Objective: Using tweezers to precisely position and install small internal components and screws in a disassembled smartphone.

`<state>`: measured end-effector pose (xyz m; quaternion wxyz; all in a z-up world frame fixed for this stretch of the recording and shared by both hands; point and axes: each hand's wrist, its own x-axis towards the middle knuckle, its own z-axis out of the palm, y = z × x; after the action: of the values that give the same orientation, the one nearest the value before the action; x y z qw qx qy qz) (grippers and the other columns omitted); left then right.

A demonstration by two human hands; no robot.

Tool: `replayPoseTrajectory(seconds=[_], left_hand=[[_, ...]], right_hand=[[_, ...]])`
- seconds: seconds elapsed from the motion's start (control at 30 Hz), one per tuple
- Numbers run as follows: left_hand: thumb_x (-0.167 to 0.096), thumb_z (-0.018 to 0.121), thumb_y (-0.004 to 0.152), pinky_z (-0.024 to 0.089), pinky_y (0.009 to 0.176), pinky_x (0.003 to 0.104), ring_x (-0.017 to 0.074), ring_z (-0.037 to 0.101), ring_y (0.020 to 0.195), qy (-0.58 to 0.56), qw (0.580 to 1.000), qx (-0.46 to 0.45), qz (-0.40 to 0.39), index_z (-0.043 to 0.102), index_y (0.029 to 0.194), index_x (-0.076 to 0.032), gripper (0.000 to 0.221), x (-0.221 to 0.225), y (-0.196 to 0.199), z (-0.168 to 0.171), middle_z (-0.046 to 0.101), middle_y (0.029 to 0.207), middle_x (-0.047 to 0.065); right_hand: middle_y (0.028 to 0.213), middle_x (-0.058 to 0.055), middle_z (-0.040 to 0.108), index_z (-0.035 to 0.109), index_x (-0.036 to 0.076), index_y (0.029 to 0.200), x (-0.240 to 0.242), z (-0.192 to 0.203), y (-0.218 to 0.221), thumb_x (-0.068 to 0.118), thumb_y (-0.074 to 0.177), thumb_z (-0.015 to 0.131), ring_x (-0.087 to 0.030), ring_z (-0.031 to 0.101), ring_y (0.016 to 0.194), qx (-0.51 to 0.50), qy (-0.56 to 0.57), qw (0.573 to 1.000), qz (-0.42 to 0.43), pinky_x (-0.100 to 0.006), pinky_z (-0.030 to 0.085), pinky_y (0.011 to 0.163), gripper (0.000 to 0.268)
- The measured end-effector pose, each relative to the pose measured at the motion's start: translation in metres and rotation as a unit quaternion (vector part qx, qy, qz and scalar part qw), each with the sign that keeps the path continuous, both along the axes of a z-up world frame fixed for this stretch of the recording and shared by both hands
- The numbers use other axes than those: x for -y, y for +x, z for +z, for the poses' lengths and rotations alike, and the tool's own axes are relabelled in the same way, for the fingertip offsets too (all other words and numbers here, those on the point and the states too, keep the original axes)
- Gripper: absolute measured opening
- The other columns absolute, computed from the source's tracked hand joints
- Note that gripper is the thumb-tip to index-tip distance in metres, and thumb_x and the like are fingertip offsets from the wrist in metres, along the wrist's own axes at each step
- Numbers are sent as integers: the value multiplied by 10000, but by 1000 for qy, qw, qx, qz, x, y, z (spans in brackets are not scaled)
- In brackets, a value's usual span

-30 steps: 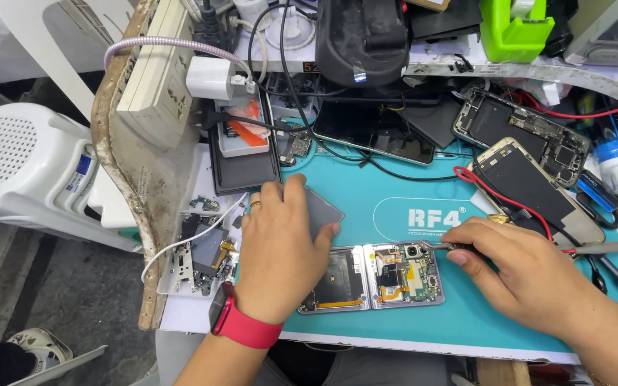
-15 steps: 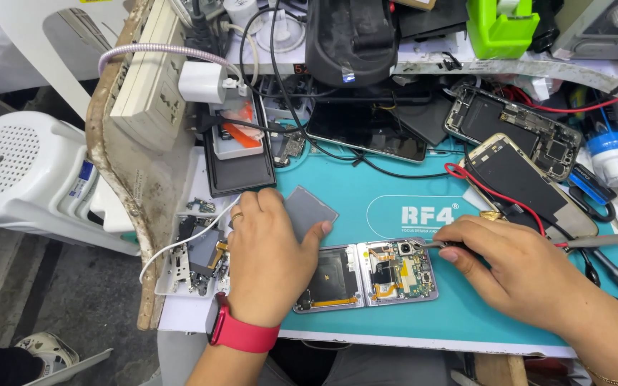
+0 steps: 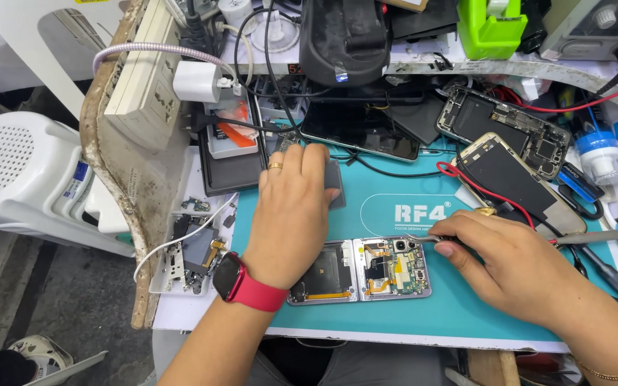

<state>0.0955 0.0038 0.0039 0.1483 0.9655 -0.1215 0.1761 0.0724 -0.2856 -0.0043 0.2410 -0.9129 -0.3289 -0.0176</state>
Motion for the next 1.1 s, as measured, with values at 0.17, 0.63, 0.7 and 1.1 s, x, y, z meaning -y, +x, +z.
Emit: replayPoseTrajectory(seconds=[0.17, 0.63, 0.7, 1.1], left_hand=[[-222, 755, 855, 438, 872, 480, 342, 541, 1040, 20, 1000, 11, -7, 553, 1249, -86, 463, -3, -2, -11, 580, 1118, 103], [-272, 637, 959, 373, 1018, 573, 392, 554, 1142, -121, 968, -13, -220, 632, 1197, -39, 333, 14, -46, 14, 632, 1230, 185], [-629, 752, 766, 337, 1060, 614, 366, 496, 1240, -52, 975, -64, -206, 560, 1349, -69, 831, 21, -61, 5, 571, 1335, 157], [-494, 897, 672, 412, 910, 513, 347, 521, 1112, -90, 954, -111, -264, 516, 1384, -48, 922, 8, -53, -13, 644, 1288, 127]], right_hand=[[1122, -5, 756, 647, 152, 1165, 3, -1, 0, 339, 963, 578, -219, 742, 996, -30, -16, 999, -8, -381, 581, 856, 285], [1072, 46, 746, 684, 180, 1150, -4, -1, 2, 236, 980, 554, -173, 702, 945, -17, -6, 998, 62, -352, 474, 813, 221], [1077, 23, 733, 686, 176, 1144, 0, -7, 4, 210, 961, 584, -196, 694, 978, 1, 4, 997, 77, -380, 479, 890, 212], [1090, -17, 635, 626, 166, 1103, -1, -10, 7, 73, 959, 548, -223, 652, 908, 57, -39, 992, 107, -417, 444, 862, 188]])
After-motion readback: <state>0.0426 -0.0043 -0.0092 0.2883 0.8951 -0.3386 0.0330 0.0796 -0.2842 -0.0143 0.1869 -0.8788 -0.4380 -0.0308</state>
